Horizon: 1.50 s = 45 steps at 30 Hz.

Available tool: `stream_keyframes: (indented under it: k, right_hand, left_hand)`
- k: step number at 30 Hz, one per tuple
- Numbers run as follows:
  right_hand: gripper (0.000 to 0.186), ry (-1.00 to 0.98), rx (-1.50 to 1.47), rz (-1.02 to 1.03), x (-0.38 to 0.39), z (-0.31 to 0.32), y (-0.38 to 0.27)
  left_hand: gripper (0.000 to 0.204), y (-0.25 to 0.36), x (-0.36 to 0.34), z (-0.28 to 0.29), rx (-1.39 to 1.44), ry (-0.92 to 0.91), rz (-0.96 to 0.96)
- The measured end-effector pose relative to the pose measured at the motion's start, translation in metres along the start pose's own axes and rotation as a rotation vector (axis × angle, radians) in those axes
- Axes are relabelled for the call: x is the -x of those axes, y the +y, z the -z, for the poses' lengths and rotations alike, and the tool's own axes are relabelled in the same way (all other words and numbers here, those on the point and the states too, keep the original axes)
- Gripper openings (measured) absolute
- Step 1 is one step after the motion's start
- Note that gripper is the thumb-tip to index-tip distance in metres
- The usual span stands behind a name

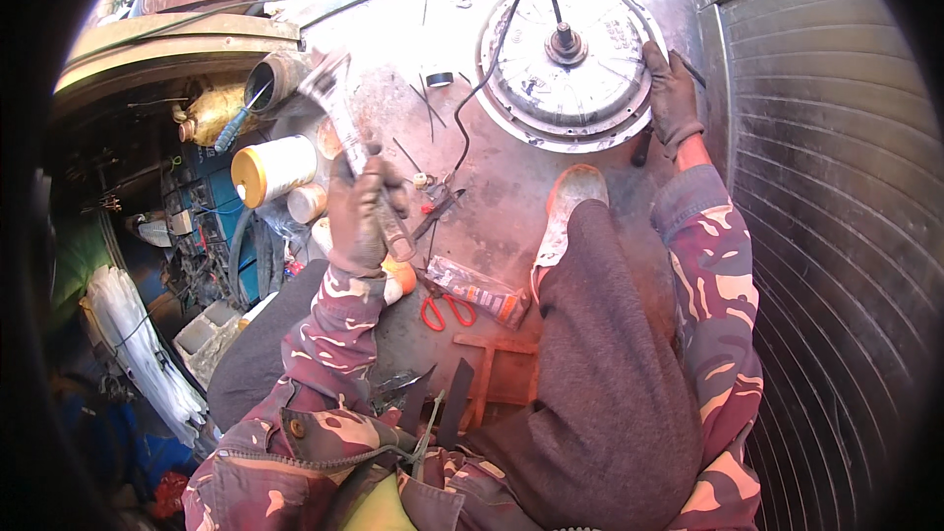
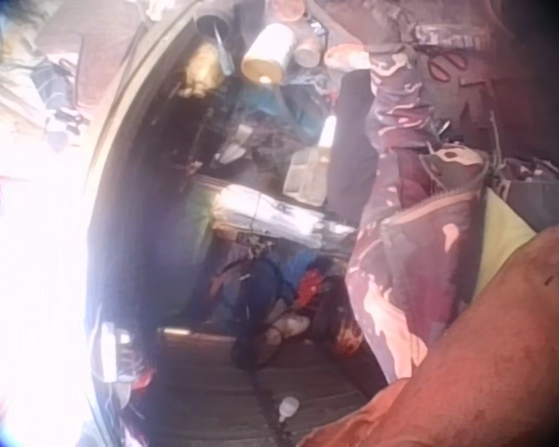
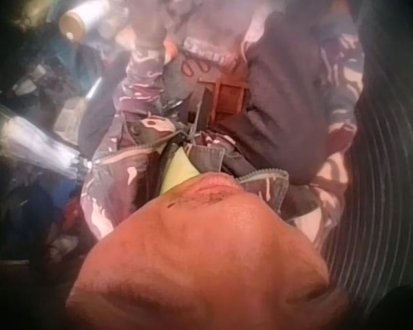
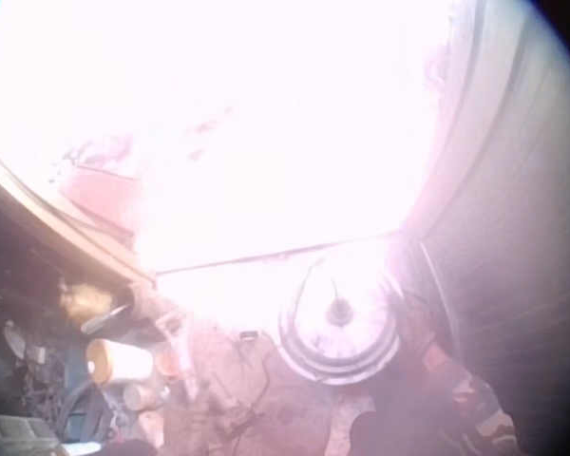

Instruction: The person sits on the floor and uses a screwdriver and adjustable wrench to tighten screws on a circular motor housing. They repeatedly adjust the screws and reposition the tool while holding the motor steady.

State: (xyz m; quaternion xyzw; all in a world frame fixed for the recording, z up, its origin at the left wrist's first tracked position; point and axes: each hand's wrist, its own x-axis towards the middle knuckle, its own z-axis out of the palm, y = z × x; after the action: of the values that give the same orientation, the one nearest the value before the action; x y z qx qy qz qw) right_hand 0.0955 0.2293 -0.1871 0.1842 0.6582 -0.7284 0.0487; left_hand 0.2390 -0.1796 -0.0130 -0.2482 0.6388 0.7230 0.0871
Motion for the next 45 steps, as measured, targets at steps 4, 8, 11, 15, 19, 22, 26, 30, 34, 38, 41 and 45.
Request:
stream_keyframes:
  k: [4, 8, 11, 15, 19, 22, 26, 30, 34, 38, 41, 45]
  right_hand:
    - [0.064, 0.031, -0.006, -0.006, 0.001, -0.003, -0.004]
    - [0.070, 0.029, 0.014, 0.024, 0.006, -0.002, -0.005]
    - [0.065, 0.005, -0.133, 0.003, 0.009, -0.005, -0.008]
    - [0.060, 0.049, -0.092, -0.008, 0.013, -0.009, -0.015]
    - [0.061, 0.049, -0.058, -0.009, 0.018, -0.008, -0.017]
    - [0.062, 0.068, -0.039, 0.008, 0.014, -0.007, -0.012]
    - [0.070, 0.038, -0.040, 0.015, 0.008, -0.002, -0.001]
    - [0.072, 0.051, 0.002, 0.087, 0.006, 0.002, 0.010]
    - [0.070, 0.045, -0.062, 0.026, 0.003, 0.003, 0.013]
    - [0.071, 0.046, -0.052, 0.029, 0.000, 0.005, 0.016]
    - [0.071, 0.078, -0.032, 0.032, 0.001, 0.004, 0.018]
    - [0.070, 0.078, -0.078, -0.032, 0.001, 0.004, 0.015]
  left_hand:
    - [0.033, 0.009, 0.000, -0.052, -0.293, -0.184, 0.034]
    - [0.038, -0.015, 0.001, -0.102, -0.391, -0.190, -0.168]
    - [0.040, -0.030, -0.018, -0.117, -0.577, -0.230, -0.237]
    - [0.042, -0.033, -0.031, -0.126, -0.727, -0.206, -0.305]
    - [0.040, -0.018, -0.026, -0.124, -0.775, -0.208, -0.230]
    - [0.041, -0.013, -0.020, -0.124, -0.524, -0.125, -0.228]
    - [0.037, -0.020, -0.038, -0.125, -0.811, -0.137, -0.441]
    - [0.034, -0.019, -0.045, -0.119, -0.749, -0.193, -0.251]
    - [0.033, -0.010, -0.026, -0.119, -0.617, -0.140, -0.246]
    - [0.033, -0.012, -0.020, -0.131, -0.603, -0.043, -0.385]
    - [0.042, -0.009, -0.034, -0.131, -0.967, -0.221, -0.232]
    - [0.039, -0.004, -0.033, -0.130, -0.833, -0.159, -0.343]
